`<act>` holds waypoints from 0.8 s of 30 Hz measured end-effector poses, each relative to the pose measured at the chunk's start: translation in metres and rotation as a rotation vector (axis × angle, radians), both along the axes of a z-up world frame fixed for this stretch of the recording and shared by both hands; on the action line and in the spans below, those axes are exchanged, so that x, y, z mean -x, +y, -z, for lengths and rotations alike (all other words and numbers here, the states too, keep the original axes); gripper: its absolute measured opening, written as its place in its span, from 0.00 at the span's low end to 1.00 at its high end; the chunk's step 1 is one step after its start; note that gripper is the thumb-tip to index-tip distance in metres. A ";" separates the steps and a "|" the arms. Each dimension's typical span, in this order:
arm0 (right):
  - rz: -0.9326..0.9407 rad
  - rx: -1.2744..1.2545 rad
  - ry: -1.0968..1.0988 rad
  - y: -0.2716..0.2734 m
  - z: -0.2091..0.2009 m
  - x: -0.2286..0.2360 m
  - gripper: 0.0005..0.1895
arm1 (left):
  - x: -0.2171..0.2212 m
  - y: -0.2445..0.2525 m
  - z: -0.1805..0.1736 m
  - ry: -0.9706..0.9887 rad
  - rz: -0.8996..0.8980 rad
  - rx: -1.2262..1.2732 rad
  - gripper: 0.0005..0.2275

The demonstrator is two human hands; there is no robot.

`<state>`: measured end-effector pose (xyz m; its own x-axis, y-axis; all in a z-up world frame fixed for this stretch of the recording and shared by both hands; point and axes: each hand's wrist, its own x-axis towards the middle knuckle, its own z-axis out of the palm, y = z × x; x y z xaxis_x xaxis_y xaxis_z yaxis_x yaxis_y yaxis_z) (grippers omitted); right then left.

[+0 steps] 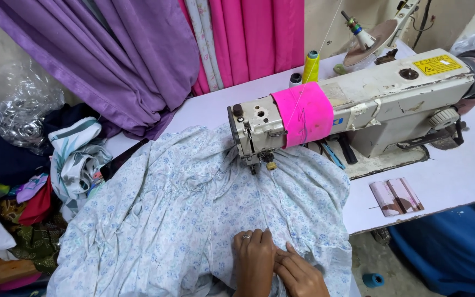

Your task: Sewing the edge of a large floral fabric piece using an industrial sewing machine.

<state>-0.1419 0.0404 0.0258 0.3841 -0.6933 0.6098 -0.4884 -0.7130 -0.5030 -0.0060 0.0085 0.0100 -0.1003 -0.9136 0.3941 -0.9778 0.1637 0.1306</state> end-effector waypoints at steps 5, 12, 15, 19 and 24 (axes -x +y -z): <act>-0.050 0.091 0.059 -0.006 0.005 0.005 0.19 | -0.004 -0.002 0.003 -0.093 0.089 -0.115 0.02; 0.035 0.112 -0.027 -0.006 0.015 -0.001 0.04 | -0.011 0.001 0.009 -0.103 0.124 -0.151 0.06; 0.015 0.114 -0.095 -0.006 0.011 -0.002 0.03 | -0.017 0.007 0.005 -0.123 0.162 -0.203 0.15; 0.024 0.099 -0.128 -0.004 0.014 -0.002 0.08 | -0.027 0.013 -0.001 -0.143 0.227 -0.104 0.14; 0.009 0.064 -0.182 -0.005 0.012 -0.001 0.09 | -0.038 0.014 -0.037 -0.052 0.325 0.063 0.08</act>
